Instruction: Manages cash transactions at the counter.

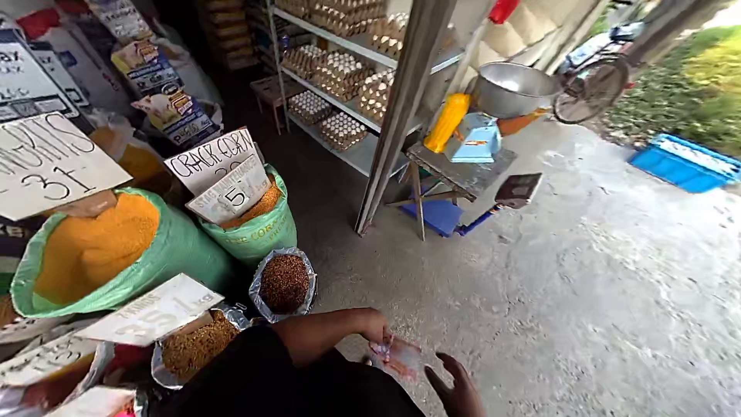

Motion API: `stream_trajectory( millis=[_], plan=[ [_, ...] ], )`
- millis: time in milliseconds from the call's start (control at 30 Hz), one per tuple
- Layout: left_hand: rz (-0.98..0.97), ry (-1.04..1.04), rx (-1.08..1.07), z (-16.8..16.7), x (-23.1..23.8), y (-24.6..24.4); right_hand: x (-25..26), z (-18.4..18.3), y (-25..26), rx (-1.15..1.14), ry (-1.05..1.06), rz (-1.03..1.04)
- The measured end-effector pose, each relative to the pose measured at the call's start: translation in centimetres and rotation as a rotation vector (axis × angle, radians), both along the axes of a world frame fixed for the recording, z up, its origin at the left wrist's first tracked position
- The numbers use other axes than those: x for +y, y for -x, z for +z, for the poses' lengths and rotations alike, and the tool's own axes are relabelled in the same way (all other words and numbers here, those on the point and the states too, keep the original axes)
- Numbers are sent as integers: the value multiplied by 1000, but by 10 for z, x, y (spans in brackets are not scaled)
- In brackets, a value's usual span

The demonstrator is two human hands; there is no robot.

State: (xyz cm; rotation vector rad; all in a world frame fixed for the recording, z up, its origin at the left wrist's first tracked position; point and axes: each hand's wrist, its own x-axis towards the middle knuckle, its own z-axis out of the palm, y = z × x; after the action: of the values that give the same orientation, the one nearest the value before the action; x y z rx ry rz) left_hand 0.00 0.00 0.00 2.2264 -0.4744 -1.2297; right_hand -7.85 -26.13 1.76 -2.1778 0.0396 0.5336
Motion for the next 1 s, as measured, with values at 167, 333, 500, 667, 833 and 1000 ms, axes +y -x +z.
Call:
stream_trajectory(
  millis=[167, 333, 500, 667, 833, 1000],
  plan=[
    [214, 131, -108, 28, 59, -90, 105, 9, -177, 44, 282, 683],
    [591, 170, -170, 30, 175, -180, 214, -8, -335, 245, 148, 997],
    [1050, 312, -95, 29, 306, -298, 349, 13, -469, 281, 193, 915],
    [1093, 150, -226, 82, 402, -434, 472, 36, -585, 254, 145, 777],
    [873, 1, -374, 123, 501, -581, 580, 26, -692, 287, -177, 441],
    [878, 31, -459, 140, 618, -718, 705, 32, -857, 291, -316, 355]
  ],
)
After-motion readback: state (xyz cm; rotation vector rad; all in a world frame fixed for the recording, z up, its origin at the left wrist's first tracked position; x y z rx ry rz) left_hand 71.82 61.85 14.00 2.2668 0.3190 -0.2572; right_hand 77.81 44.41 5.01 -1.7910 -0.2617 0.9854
